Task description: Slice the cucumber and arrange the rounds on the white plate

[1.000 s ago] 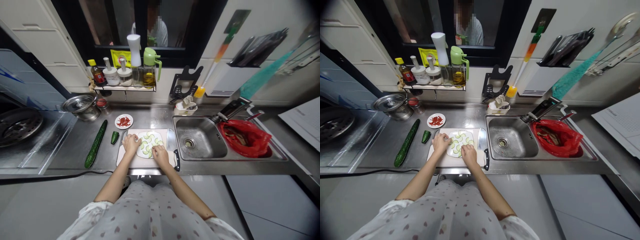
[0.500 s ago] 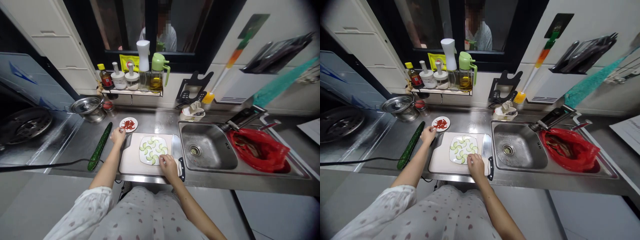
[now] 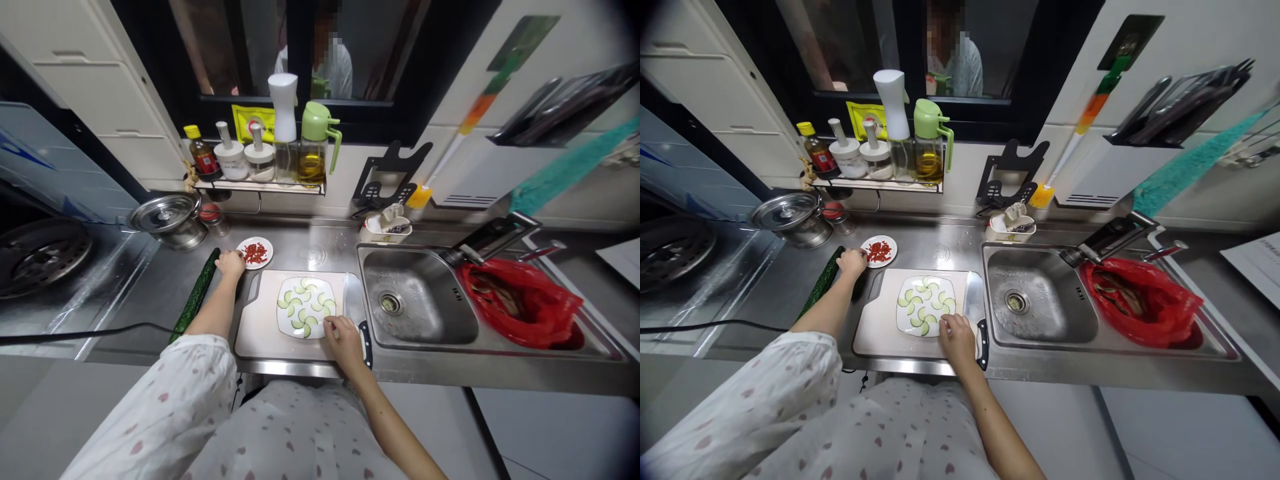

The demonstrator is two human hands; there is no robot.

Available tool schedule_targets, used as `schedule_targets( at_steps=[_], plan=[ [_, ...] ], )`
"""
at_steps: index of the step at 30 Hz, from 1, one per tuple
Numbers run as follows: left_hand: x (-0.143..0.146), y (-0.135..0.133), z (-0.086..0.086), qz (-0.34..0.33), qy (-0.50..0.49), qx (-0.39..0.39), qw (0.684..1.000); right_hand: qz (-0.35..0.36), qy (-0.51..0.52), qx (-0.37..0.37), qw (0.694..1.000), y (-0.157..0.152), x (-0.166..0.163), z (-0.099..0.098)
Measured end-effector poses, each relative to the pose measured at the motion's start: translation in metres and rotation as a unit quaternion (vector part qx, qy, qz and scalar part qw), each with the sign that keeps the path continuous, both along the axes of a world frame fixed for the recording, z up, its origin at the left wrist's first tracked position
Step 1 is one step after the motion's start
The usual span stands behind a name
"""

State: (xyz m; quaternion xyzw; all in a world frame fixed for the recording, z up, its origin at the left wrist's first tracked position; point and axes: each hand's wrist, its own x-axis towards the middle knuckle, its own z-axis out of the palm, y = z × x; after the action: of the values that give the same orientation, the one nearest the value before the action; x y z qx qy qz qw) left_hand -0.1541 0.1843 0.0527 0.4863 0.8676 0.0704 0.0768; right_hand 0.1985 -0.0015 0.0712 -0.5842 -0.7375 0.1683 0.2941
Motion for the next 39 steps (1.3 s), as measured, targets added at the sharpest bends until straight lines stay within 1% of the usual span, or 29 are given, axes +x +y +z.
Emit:
schedule_targets(
  at_steps=[3, 5, 7, 10, 11, 13, 16, 19, 21, 23, 26, 31, 36, 39],
  plan=[
    [-0.002, 0.001, -0.002, -0.02, 0.003, 0.001, 1.0, 0.003, -0.002, -0.012, 1.0, 0.002, 0.001, 0.0],
    [-0.002, 0.001, -0.002, -0.019, -0.003, 0.013, 1.0, 0.003, -0.001, -0.017, 1.0, 0.004, 0.001, 0.001],
    [-0.001, 0.0, -0.002, 0.009, -0.019, 0.041, 0.999, 0.004, 0.003, -0.016, 1.0, 0.005, 0.0, 0.001],
    [0.003, -0.002, -0.002, 0.077, -0.077, 0.105, 0.989, 0.003, 0.014, -0.013, 1.0, 0.007, -0.003, 0.002],
    [0.006, -0.003, -0.001, 0.09, -0.102, 0.127, 0.983, 0.002, 0.02, -0.013, 1.0, 0.009, -0.004, 0.002],
    [0.014, -0.004, 0.0, 0.086, -0.153, 0.164, 0.971, 0.001, 0.032, -0.014, 0.999, 0.014, -0.006, 0.004],
    [0.033, -0.005, 0.006, 0.026, -0.217, 0.203, 0.955, 0.013, 0.051, -0.016, 0.999, 0.03, -0.009, 0.011],
    [0.055, -0.01, 0.015, -0.063, -0.266, 0.218, 0.937, 0.007, 0.058, -0.013, 0.998, 0.052, -0.012, 0.022],
    [0.07, -0.017, 0.021, -0.13, -0.271, 0.224, 0.927, 0.006, 0.058, -0.012, 0.998, 0.068, -0.015, 0.029],
    [0.085, -0.026, 0.026, -0.193, -0.276, 0.216, 0.917, 0.017, 0.052, -0.022, 0.998, 0.083, -0.019, 0.035],
    [0.104, -0.041, 0.03, -0.257, -0.281, 0.19, 0.905, 0.032, 0.042, -0.036, 0.998, 0.1, -0.025, 0.038],
    [0.124, -0.057, 0.032, -0.299, -0.26, 0.149, 0.906, 0.059, 0.021, -0.047, 0.997, 0.116, -0.031, 0.032],
    [0.133, -0.062, 0.036, -0.336, -0.242, 0.121, 0.902, 0.079, -0.008, -0.047, 0.996, 0.123, -0.037, 0.023],
    [0.137, -0.062, 0.036, -0.339, -0.241, 0.108, 0.903, 0.081, -0.027, -0.049, 0.995, 0.124, -0.04, 0.02]
  ],
)
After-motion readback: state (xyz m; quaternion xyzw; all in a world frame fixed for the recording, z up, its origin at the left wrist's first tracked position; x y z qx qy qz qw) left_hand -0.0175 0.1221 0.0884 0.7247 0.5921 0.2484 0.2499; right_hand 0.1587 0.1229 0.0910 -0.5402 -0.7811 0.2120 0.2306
